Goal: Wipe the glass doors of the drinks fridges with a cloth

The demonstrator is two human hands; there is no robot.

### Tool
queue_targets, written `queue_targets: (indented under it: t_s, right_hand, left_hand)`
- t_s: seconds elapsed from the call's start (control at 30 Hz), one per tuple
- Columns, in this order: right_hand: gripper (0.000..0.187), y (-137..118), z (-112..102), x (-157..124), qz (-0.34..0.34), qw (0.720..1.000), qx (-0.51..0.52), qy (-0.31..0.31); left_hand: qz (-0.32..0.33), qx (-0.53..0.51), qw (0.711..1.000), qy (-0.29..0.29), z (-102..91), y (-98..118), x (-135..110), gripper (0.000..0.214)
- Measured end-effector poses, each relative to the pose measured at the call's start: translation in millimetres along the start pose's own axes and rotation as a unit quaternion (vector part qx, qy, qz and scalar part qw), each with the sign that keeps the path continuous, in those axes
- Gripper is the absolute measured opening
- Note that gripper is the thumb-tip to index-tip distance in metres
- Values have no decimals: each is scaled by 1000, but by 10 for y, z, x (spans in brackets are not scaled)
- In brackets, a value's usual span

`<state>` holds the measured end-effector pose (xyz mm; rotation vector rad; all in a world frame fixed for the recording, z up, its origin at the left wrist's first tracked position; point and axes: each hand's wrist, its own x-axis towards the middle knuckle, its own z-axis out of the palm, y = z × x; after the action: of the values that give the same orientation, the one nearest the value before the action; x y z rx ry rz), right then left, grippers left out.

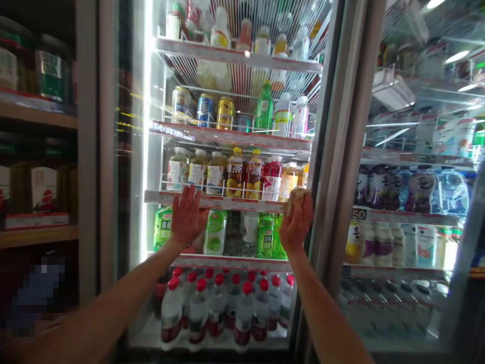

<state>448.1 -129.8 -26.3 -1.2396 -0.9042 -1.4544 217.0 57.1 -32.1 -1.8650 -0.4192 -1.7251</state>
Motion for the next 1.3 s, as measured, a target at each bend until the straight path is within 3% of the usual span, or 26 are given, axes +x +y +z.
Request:
queue_targets:
  t_s: [0.17, 0.23, 0.3, 0.37, 0.43, 0.5, 0.6, 0.67, 0.73, 0.8, 0.83, 0.93, 1.0, 1.1, 1.23, 1.3]
  right_hand:
    - [47, -879, 337, -111, -80, 994, 25, -72]
    - [41, -1015, 374, -135, -117, 988, 22, -95]
    - [38, -833, 307, -126, -146, 984, 11, -103]
    - [40, -442, 189, -74, -133, 987, -11, -84]
    - [41, -78, 103, 8, -54, 998, -38, -16]
    - [43, 42, 107, 75, 19, 998, -43, 37]
    - [47, -331, 252, 52, 10, 1000, -3, 30]
    - [48, -723, 347, -34, -79, 995, 30, -52]
    - [46, -952, 370, -123, -175, 975, 49, -123]
    - [44, -872, 305, -177, -202, 969, 50, -135]
    - [43, -720, 248, -182, -182, 975, 40, -120]
    - [45, -104, 77, -112, -41, 998, -20, -35]
    - [47, 140, 34, -48, 43, 998, -42, 23]
    - [49, -59, 105, -62, 44, 998, -23, 38]
    - [49, -734, 216, -257, -99, 989, 24, -103]
    - [47, -792, 181, -335, -157, 975, 33, -154]
  left_hand:
    - [-4, 0, 1000, -5, -5, -4, -4, 64]
    - [-1, 0, 1000, -3, -11, -6, -1, 64]
    - [-2, -6, 1000, -5, -13, -6, 0, 64]
    - [-9, -15, 1000, -11, -10, -2, -1, 64]
    - [-16, -20, 1000, -13, -7, 6, -2, 64]
    - [-18, -20, 1000, -11, -6, 13, -2, 64]
    - [-11, -11, 1000, -10, -14, 14, 1, 64]
    - [-5, -5, 1000, -11, -21, 9, 3, 65]
    - [-4, 1, 1000, -10, -25, 6, 6, 65]
    - [-4, 3, 1000, -5, -26, 7, 7, 65]
    - [-3, 3, 1000, -2, -24, 9, 6, 64]
    - [-8, -9, 1000, -1, -15, 17, -1, 64]
    - [-20, -21, 1000, -10, -10, 17, -5, 64]
    - [-32, -35, 999, -23, -13, 11, -8, 63]
    - [-14, -17, 1000, -12, -25, -3, -5, 65]
    - [-3, -6, 1000, -3, -26, -7, -3, 65]
